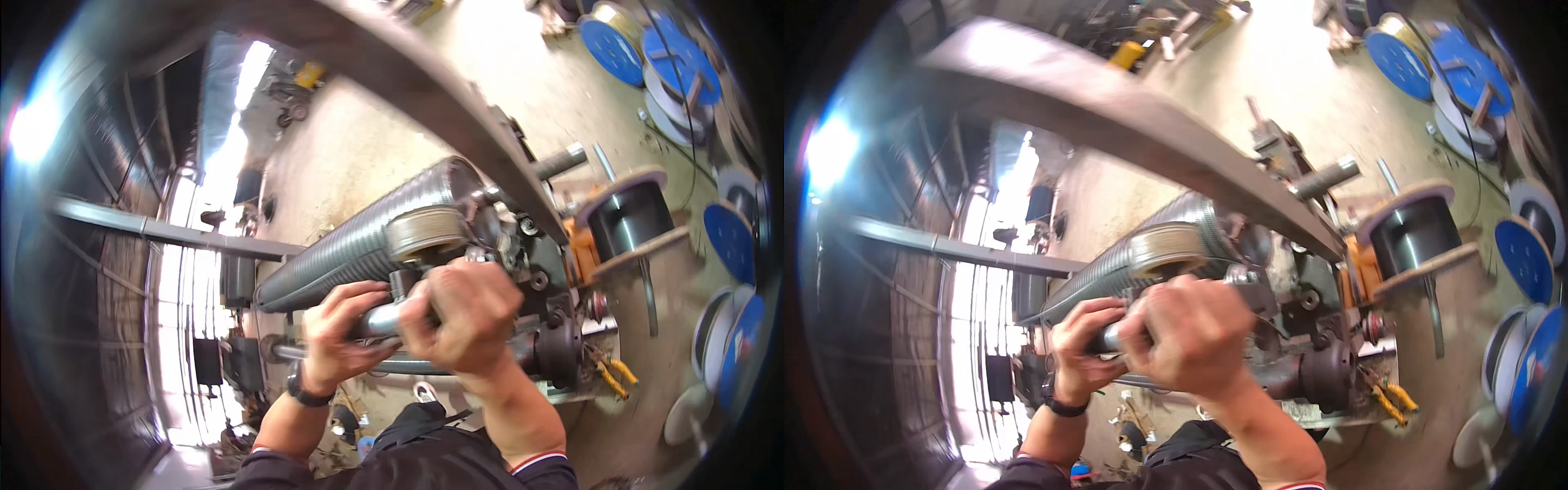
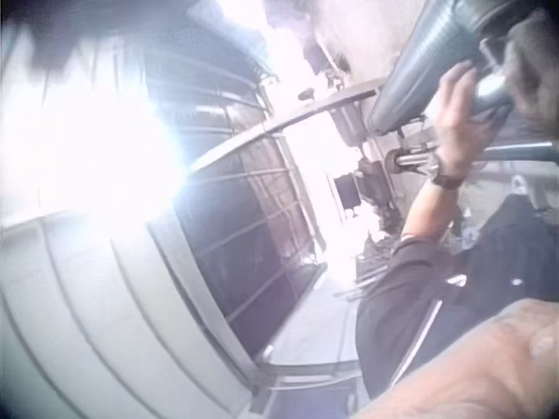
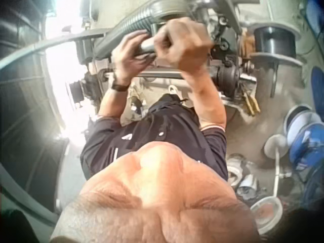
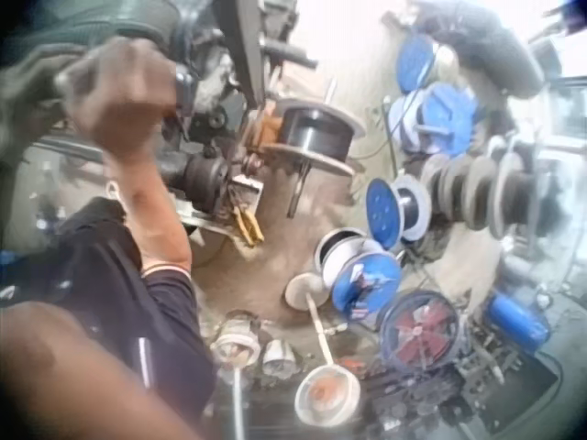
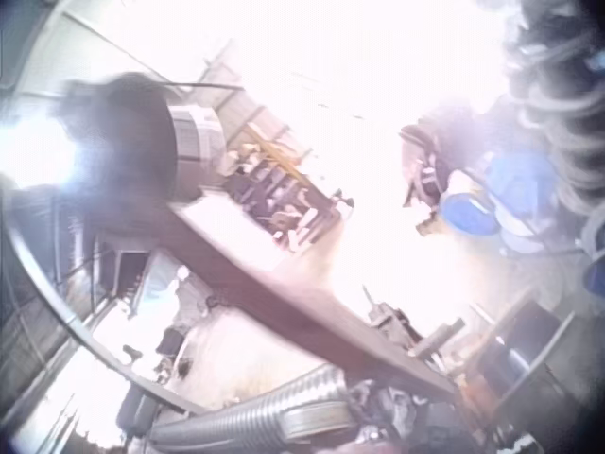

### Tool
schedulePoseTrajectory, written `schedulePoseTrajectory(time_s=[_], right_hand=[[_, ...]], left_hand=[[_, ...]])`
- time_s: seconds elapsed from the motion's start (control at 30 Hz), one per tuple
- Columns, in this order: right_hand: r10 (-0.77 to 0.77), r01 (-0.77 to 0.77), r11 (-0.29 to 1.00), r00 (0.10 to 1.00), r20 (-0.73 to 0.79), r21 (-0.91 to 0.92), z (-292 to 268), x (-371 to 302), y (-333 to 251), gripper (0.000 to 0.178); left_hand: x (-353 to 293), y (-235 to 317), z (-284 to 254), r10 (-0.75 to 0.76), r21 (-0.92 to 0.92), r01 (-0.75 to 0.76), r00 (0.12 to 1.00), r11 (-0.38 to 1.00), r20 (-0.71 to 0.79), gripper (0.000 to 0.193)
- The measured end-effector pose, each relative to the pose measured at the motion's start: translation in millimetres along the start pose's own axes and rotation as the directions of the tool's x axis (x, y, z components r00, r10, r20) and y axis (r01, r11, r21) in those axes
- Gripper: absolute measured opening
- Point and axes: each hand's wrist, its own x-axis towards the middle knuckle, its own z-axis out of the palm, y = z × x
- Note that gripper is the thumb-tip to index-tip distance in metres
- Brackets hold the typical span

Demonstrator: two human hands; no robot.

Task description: The person operates a wire coiling machine by turning a crank to wind wire onto a large spool. They use pliers to cut the wire and adjust the machine's chain and tension components during the process.

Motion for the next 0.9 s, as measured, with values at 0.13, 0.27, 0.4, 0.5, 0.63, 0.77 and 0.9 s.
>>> schedulePoseTrajectory(time_s=[0.13, 0.27, 0.4, 0.5, 0.63, 0.77, 0.9], right_hand=[[-0.227, 0.233, 0.884, 0.972, 0.065, -0.406, -6, 4, -22, 0.013], [-0.429, 0.572, 0.759, 0.799, 0.422, -0.311, -13, 11, -58, 0.031], [-0.343, 0.696, 0.673, 0.593, 0.729, -0.250, 19, -4, -82, 0.052], [-0.120, 0.682, 0.612, 0.581, 0.805, -0.400, 38, -7, -88, 0.045], [-0.030, 0.665, 0.625, 0.542, 0.840, -0.408, 40, 2, -88, 0.047], [-0.005, 0.763, 0.583, 0.346, 0.938, -0.279, 42, 17, -93, 0.046], [0.068, 0.732, 0.614, 0.324, 0.944, -0.296, 57, 17, -99, 0.035]], left_hand=[[-55, 4, 12, 0.193, 0.374, -0.066, 0.930, 0.925, -0.314, 0.059], [-118, 21, 35, -0.148, -0.285, 0.065, 0.949, 0.956, -0.280, 0.036], [-108, -9, 103, -0.394, -0.867, 0.434, 0.773, -0.246, 0.498, 0.018], [-80, -22, 132, -0.184, -0.629, 0.253, 0.818, -0.735, 0.545, 0.029], [-68, -31, 149, -0.004, -0.460, 0.215, 0.903, -0.861, 0.429, 0.033], [-59, -17, 179, 0.087, -0.204, 0.120, 0.983, -0.971, 0.163, 0.029], [-51, 5, 194, -0.018, -0.079, -0.004, 0.984, -0.997, 0.177, 0.025]])
